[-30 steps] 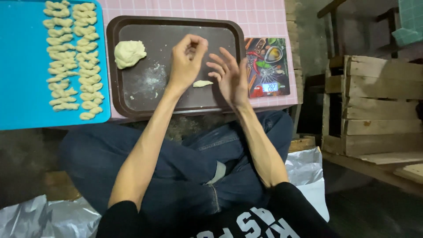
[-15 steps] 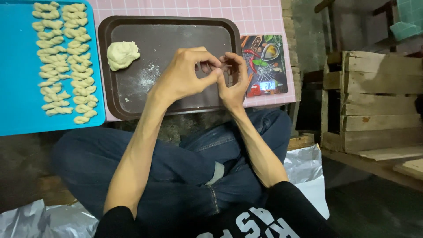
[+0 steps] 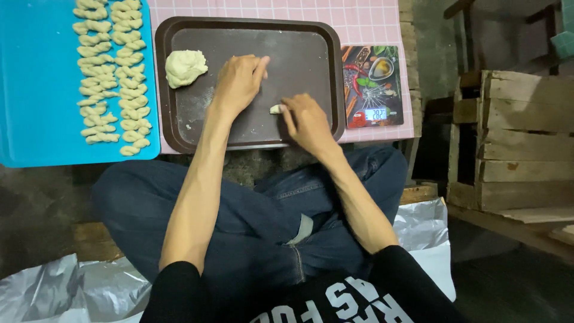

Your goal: Rolling small pieces of dough into thin strips and twisting them into a specific shape to make snacks.

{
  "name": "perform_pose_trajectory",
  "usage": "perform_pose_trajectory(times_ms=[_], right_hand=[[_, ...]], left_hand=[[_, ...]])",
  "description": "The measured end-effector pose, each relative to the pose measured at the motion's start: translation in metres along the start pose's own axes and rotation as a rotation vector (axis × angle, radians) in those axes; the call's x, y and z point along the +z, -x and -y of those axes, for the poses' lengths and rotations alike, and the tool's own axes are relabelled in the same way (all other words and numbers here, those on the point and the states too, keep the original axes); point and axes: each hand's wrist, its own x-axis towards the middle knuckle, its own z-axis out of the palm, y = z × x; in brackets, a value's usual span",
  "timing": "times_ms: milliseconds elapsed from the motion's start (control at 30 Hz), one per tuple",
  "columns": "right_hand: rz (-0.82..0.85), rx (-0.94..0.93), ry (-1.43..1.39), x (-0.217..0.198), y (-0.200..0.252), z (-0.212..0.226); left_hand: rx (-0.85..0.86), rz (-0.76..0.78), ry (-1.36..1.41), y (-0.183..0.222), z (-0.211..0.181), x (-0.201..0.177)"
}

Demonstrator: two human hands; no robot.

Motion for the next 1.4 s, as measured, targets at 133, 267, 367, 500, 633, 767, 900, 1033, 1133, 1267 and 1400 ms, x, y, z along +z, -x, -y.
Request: perform_pose_trajectory(times_ms=[133,267,367,500,633,767,900,1033,1133,1267,1400], right_hand=[[0.104,-0.047,0.137,0.032,0.020,-0.009],[0.252,0.061,0.178,0.066,0.030,-0.025],[0.266,0.101,0.165,0.081,0.029,-0.038],[0.367,0.230,0.275,0.087,-0.011,-0.033],[0.276,0.242,0.297,0.104,-0.053,-0.042],[0.202,0.239,0.293,0.102,-0.077,-0.044],[0.217,0.165,0.272,0.091,-0.045,-0.034],[0.289,0.118,0.352,0.066,0.017,-0.009],[0.504,0.207,0.325,0.048,0.035,0.011],[0.544,0.272,0.325,0.065,0.017,0.001],[0.445,0.237,0.368,0.100,-0.044,-0.044]], left_hand=[[0.039,-0.040,-0.092,0.004,0.029,0.020],[0.057,-0.110,-0.278,0.014,0.057,0.035],[-0.001,-0.138,-0.360,0.026,0.077,0.056],[0.050,-0.197,-0.385,0.031,0.071,0.042],[0.055,-0.232,-0.350,0.033,0.069,0.039],[0.019,-0.206,-0.321,0.028,0.065,0.037],[-0.005,-0.194,-0.336,0.030,0.074,0.044],[-0.019,-0.176,-0.360,0.031,0.071,0.046],[-0.057,-0.148,-0.362,0.029,0.069,0.042],[-0.081,-0.106,-0.366,0.033,0.063,0.035],[-0.064,-0.079,-0.358,0.035,0.061,0.031]])
